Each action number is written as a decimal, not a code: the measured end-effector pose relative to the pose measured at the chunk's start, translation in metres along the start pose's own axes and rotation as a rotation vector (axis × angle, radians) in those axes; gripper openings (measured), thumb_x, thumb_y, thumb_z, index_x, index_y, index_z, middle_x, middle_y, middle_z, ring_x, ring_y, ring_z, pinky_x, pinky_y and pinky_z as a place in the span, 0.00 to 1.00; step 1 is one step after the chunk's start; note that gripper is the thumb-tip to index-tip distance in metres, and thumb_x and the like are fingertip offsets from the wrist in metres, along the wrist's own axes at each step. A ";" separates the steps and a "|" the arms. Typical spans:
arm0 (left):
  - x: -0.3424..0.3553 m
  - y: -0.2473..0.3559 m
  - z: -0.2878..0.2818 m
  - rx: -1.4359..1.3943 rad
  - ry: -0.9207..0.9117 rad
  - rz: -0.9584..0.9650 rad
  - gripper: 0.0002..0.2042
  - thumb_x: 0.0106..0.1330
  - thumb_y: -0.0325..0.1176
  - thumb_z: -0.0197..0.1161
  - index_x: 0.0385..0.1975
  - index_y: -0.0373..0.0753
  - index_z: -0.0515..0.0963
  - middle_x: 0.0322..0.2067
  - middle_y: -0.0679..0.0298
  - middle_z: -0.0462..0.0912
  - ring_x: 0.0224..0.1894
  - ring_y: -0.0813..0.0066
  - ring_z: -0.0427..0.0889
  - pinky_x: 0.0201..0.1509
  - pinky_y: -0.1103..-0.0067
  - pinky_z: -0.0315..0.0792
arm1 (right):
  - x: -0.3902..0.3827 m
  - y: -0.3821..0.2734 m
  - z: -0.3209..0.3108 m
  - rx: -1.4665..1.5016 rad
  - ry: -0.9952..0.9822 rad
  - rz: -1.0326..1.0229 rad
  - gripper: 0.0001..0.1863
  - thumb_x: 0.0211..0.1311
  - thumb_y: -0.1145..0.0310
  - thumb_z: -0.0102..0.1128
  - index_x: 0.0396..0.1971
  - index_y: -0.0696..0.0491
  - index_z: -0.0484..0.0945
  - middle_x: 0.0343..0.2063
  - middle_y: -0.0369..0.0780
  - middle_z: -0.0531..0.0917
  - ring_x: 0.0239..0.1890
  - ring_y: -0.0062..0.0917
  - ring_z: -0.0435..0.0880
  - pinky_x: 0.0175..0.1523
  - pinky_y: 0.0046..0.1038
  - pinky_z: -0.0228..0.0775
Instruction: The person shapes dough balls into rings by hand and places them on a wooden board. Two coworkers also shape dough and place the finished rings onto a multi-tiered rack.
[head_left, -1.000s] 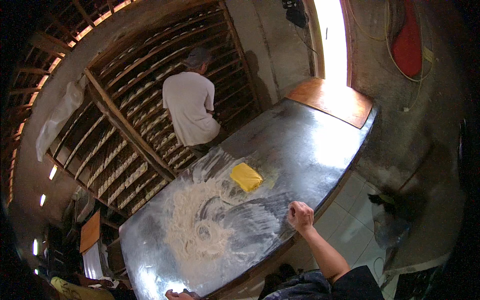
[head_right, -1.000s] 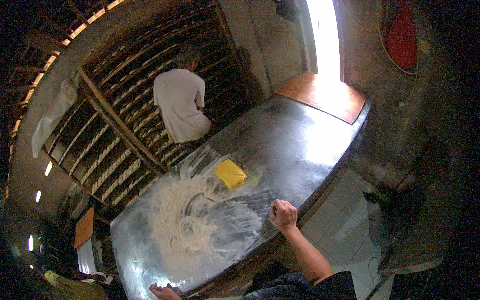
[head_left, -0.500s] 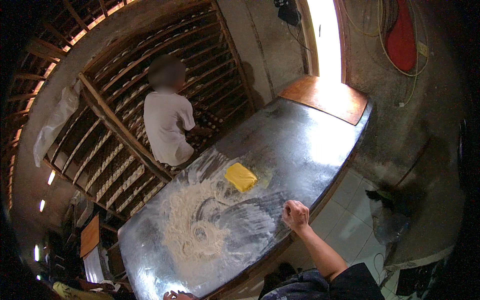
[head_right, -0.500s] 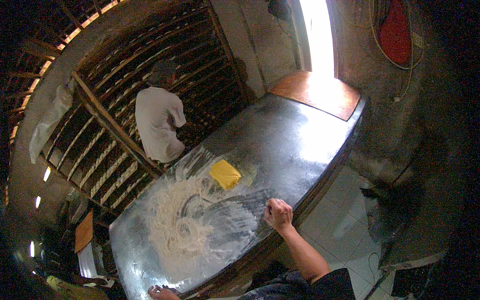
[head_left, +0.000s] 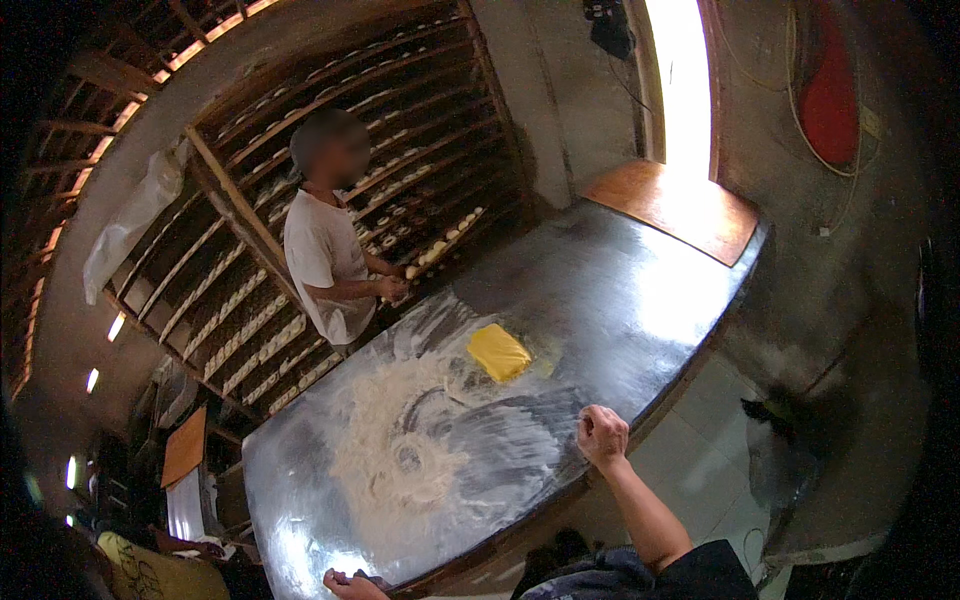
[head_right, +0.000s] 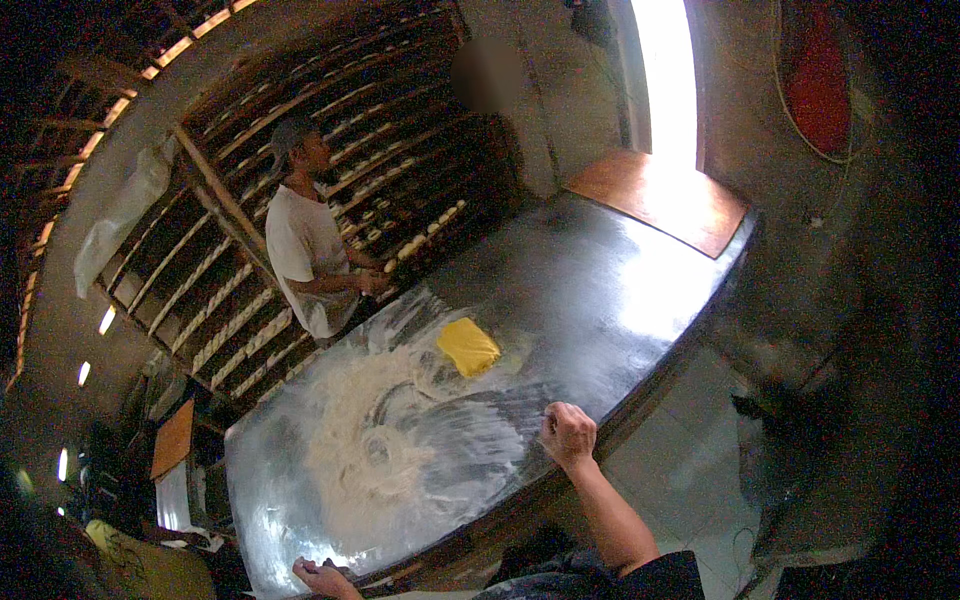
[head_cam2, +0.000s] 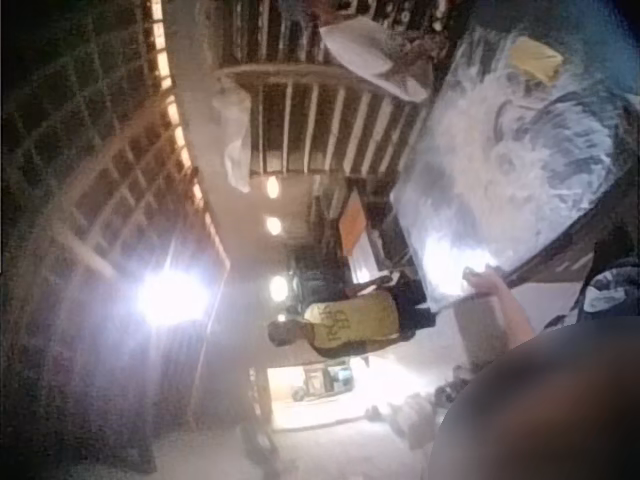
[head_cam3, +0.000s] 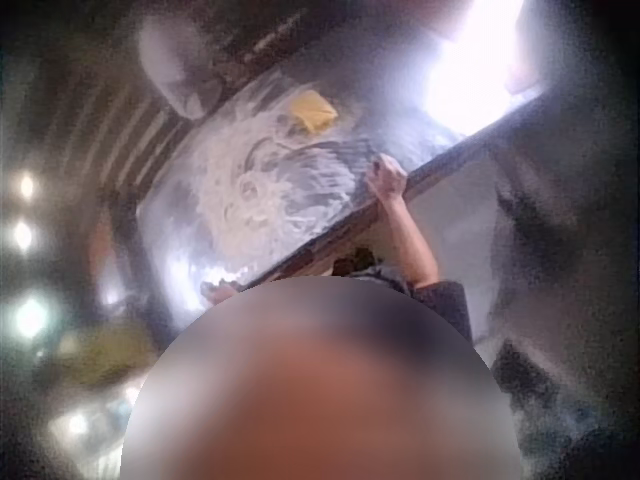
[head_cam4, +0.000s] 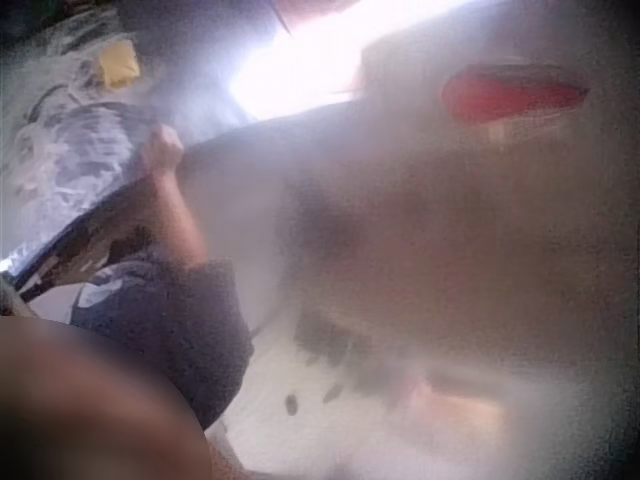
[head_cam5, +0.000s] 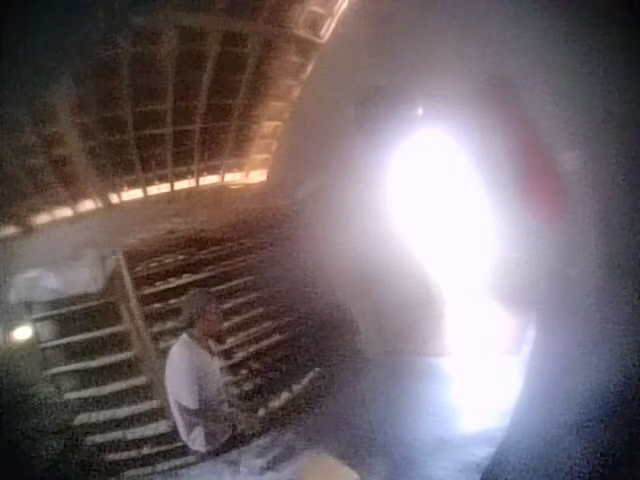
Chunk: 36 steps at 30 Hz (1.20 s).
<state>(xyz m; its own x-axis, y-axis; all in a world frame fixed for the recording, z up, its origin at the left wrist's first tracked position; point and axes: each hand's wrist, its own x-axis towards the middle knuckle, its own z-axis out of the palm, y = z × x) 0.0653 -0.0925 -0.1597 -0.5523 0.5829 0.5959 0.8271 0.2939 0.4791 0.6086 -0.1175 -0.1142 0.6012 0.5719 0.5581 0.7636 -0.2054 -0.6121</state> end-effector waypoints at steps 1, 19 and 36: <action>0.003 -0.001 -0.001 -0.100 -0.011 -0.055 0.15 0.62 0.31 0.60 0.47 0.31 0.73 0.45 0.51 0.78 0.45 0.53 0.77 0.51 0.66 0.71 | 0.000 0.000 0.000 0.000 -0.001 0.002 0.08 0.44 0.75 0.61 0.28 0.52 0.77 0.25 0.42 0.82 0.31 0.38 0.82 0.37 0.36 0.75; -0.149 -0.172 -0.061 -0.960 0.506 -1.363 0.14 0.67 0.27 0.50 0.51 0.39 0.69 0.45 0.58 0.73 0.41 0.66 0.73 0.45 0.70 0.70 | -0.003 0.007 0.008 -0.021 -0.067 -0.037 0.03 0.50 0.73 0.57 0.26 0.51 0.74 0.26 0.42 0.79 0.33 0.40 0.80 0.38 0.39 0.71; -0.066 -0.148 -0.074 -0.373 0.314 -0.955 0.14 0.58 0.21 0.49 0.43 0.40 0.72 0.35 0.62 0.74 0.35 0.66 0.75 0.43 0.72 0.72 | -0.020 -0.013 0.030 0.204 -0.125 0.052 0.08 0.59 0.77 0.51 0.36 0.58 0.78 0.32 0.42 0.81 0.35 0.31 0.80 0.42 0.32 0.71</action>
<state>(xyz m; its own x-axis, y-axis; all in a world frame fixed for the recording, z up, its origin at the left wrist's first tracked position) -0.0280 -0.2301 -0.2222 -0.9999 -0.0023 -0.0157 -0.0158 0.2444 0.9695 0.5794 -0.1028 -0.1344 0.5949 0.6611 0.4572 0.6616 -0.0797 -0.7456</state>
